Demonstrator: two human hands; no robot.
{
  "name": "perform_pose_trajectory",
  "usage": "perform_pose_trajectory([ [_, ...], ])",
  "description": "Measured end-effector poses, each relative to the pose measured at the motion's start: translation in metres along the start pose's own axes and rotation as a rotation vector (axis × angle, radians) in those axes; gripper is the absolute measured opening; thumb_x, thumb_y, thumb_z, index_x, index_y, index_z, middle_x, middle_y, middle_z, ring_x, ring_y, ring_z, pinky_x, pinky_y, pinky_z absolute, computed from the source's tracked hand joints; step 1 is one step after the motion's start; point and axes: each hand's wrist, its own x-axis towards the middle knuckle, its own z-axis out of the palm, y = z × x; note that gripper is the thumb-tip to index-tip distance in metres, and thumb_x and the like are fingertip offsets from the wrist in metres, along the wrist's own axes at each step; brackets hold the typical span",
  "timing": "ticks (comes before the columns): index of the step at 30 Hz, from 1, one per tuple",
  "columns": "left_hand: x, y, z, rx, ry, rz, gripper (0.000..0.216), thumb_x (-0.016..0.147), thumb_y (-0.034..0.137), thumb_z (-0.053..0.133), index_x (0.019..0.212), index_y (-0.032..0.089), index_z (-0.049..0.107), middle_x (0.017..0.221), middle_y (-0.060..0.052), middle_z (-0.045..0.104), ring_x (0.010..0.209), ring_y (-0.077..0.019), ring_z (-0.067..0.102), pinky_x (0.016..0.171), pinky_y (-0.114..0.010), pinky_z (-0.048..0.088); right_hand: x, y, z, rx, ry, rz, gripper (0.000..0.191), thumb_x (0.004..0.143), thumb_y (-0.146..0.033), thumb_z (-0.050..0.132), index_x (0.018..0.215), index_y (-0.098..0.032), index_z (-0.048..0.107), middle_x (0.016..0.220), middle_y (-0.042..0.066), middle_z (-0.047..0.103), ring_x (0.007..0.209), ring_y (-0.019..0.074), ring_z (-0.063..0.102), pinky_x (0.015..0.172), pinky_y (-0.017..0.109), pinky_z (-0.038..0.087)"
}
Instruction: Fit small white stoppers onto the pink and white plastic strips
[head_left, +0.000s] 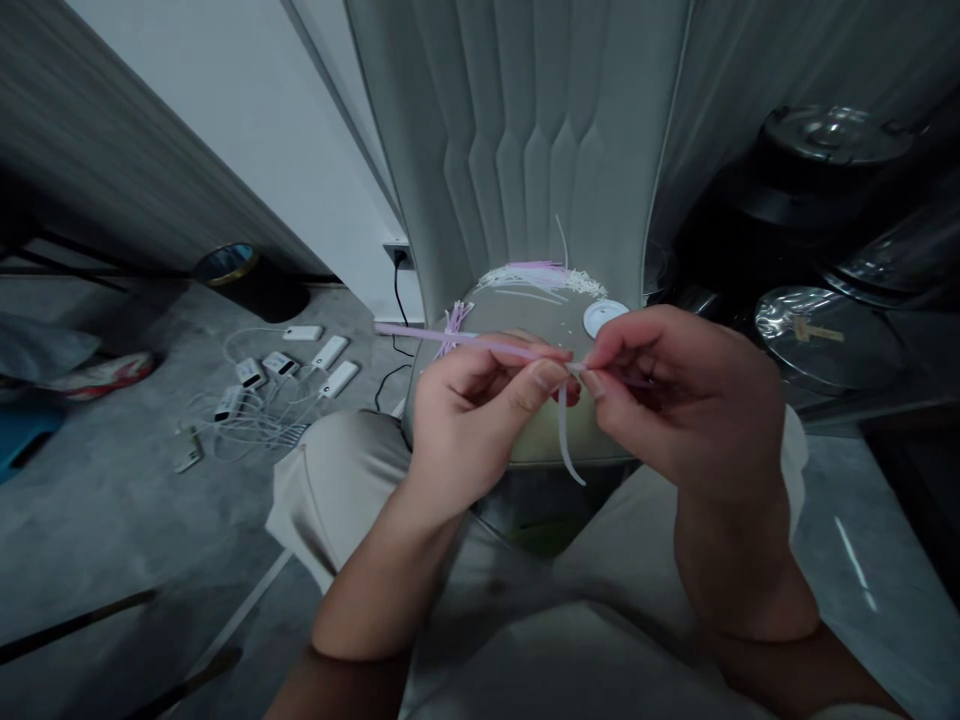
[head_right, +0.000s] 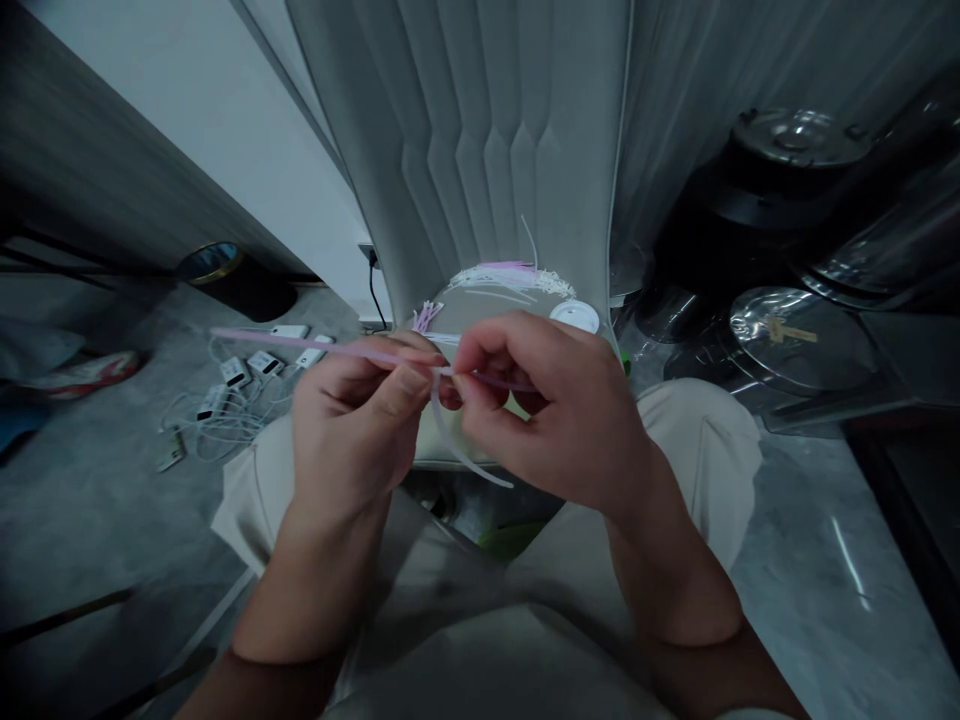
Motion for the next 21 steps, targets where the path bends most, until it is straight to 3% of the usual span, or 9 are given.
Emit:
perform_pose_trajectory([
  [5, 0.0005, 0.0011, -0.0015, 0.005, -0.004, -0.020, 0.007, 0.084, 0.025, 0.079, 0.083, 0.020, 0.075, 0.085, -0.002, 0.076, 0.069, -0.0106, 0.071, 0.063, -0.023, 0.059, 0.0021, -0.0017, -0.0010, 0.003, -0.068, 0.003, 0.019, 0.081, -0.004, 0.065, 0.082, -0.023, 0.062, 0.074, -0.005, 0.072, 0.057, 0.0084, 0.063, 0.056, 0.022, 0.054],
  [8, 0.0016, 0.0010, -0.0019, -0.022, -0.040, -0.010, 0.000, 0.086, 0.021, 0.076, 0.086, 0.021, 0.076, 0.085, -0.002, 0.075, 0.070, -0.0102, 0.071, 0.064, -0.023, 0.058, 0.0020, -0.0021, -0.0006, 0.023, -0.011, -0.001, 0.021, 0.082, -0.003, 0.064, 0.082, -0.024, 0.062, 0.073, -0.006, 0.071, 0.058, 0.0082, 0.063, 0.057, 0.022, 0.054],
  [14, 0.0027, 0.0001, -0.0034, -0.025, -0.077, 0.029, 0.010, 0.087, 0.016, 0.074, 0.092, 0.024, 0.079, 0.084, -0.001, 0.075, 0.073, -0.0108, 0.072, 0.067, -0.023, 0.060, 0.0035, -0.0053, -0.0022, -0.065, -0.036, 0.002, 0.020, 0.081, -0.006, 0.066, 0.080, -0.026, 0.064, 0.070, -0.004, 0.070, 0.055, 0.0103, 0.060, 0.051, 0.025, 0.051],
  [19, 0.0033, 0.0022, -0.0042, -0.003, -0.095, 0.033, 0.011, 0.088, 0.014, 0.073, 0.093, 0.023, 0.079, 0.082, -0.001, 0.074, 0.072, -0.0110, 0.072, 0.066, -0.023, 0.060, 0.0058, -0.0057, -0.0067, -0.091, -0.103, -0.049, 0.023, 0.076, 0.000, 0.066, 0.078, -0.023, 0.063, 0.069, -0.007, 0.068, 0.056, 0.0066, 0.058, 0.051, 0.020, 0.047],
  [21, 0.0038, 0.0024, -0.0043, -0.008, -0.104, 0.036, 0.011, 0.087, 0.014, 0.074, 0.093, 0.022, 0.079, 0.081, -0.001, 0.074, 0.072, -0.0111, 0.072, 0.066, -0.023, 0.059, 0.0050, -0.0042, -0.0056, -0.081, -0.072, -0.060, 0.022, 0.077, -0.001, 0.066, 0.079, -0.023, 0.063, 0.070, -0.008, 0.068, 0.058, 0.0057, 0.059, 0.053, 0.019, 0.046],
])
